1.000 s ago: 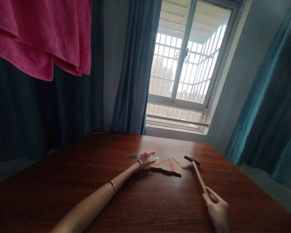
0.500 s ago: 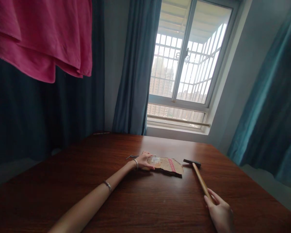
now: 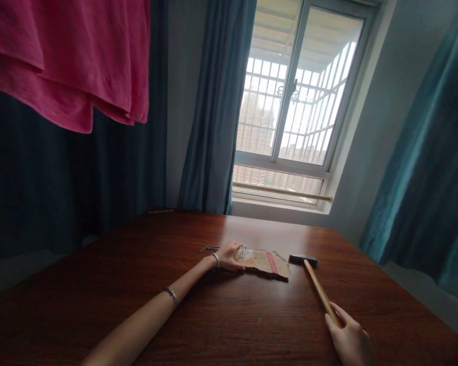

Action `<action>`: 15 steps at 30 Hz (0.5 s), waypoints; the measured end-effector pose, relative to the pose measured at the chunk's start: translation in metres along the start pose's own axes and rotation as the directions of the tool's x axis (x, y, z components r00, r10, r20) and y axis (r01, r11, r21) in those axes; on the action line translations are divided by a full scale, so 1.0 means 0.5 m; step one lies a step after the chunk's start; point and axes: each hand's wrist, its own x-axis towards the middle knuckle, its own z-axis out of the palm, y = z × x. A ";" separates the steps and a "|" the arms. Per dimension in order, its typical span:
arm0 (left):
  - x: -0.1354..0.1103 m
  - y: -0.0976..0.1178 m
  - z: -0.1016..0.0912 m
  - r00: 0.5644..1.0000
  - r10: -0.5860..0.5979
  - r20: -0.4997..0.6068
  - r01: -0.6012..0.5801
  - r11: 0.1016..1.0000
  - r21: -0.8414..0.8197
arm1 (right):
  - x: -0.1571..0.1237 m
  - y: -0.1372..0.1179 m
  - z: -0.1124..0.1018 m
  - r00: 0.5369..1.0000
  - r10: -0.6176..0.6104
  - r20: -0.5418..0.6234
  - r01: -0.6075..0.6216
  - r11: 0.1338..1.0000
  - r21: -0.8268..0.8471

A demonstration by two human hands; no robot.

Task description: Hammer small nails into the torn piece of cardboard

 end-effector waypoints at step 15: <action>-0.001 0.000 0.013 1.000 -0.016 -0.016 0.015 1.000 -0.017 | -0.020 0.012 0.024 0.965 -0.195 -0.175 0.173 0.976 -0.135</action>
